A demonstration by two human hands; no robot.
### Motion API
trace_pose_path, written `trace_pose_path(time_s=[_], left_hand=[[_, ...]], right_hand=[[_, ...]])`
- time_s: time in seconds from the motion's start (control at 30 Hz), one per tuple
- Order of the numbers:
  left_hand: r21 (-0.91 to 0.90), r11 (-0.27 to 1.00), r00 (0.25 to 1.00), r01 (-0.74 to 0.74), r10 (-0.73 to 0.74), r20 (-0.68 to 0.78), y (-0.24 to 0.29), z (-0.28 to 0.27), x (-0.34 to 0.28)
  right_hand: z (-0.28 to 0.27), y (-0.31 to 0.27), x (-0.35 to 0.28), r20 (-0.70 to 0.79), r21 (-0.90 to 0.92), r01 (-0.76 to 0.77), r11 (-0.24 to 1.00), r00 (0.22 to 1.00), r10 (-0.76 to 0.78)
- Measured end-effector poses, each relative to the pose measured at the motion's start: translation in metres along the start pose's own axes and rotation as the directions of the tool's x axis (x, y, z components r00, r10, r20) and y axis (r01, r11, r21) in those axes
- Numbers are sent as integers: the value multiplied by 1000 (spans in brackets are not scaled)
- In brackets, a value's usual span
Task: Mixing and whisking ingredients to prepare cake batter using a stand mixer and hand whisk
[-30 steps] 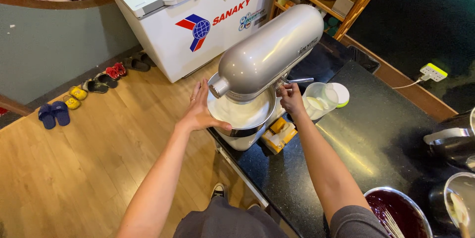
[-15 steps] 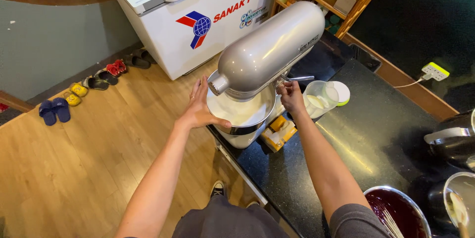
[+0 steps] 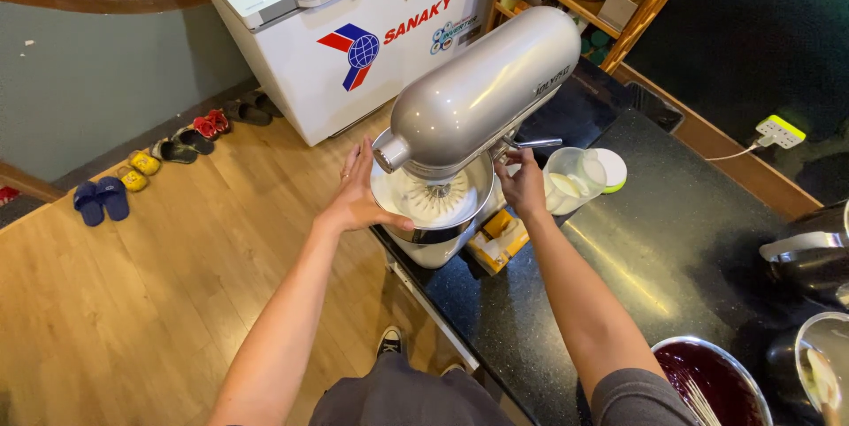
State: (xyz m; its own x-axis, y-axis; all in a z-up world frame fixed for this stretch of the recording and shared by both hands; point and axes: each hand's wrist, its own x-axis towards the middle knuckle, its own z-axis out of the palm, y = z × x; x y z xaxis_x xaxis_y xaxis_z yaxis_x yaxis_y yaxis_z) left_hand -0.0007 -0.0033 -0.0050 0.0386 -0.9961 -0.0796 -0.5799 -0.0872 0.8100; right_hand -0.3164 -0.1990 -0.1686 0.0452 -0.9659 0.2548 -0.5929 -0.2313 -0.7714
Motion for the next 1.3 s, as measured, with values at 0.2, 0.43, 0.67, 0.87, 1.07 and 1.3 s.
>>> trace_pose_path(time_s=[0.2,0.43,0.67,0.87,1.07,1.3], left_hand=[[13,999,999,-30,30,-12,-4,2,0],[-1,1000,999,-31,31,-14,-4,2,1],[-11,999,999,-40,40,-16,-7,4,1],[-7,1000,1000,-27,27,-11,-5,2,1],[1,1000,1000,-15,15,-2,-6,2,3],[2,1000,1000,-9,9,-5,-3,2,1]], right_hand=[[25,44,19,50,354,-150,923,989,141],[39,34,17,237,658,-437,613,893,383],[40,40,21,250,646,-469,602,875,414],[35,32,18,236,618,-444,649,892,385],[35,35,18,196,596,-360,717,932,305],[22,28,14,90,475,-210,854,977,191]])
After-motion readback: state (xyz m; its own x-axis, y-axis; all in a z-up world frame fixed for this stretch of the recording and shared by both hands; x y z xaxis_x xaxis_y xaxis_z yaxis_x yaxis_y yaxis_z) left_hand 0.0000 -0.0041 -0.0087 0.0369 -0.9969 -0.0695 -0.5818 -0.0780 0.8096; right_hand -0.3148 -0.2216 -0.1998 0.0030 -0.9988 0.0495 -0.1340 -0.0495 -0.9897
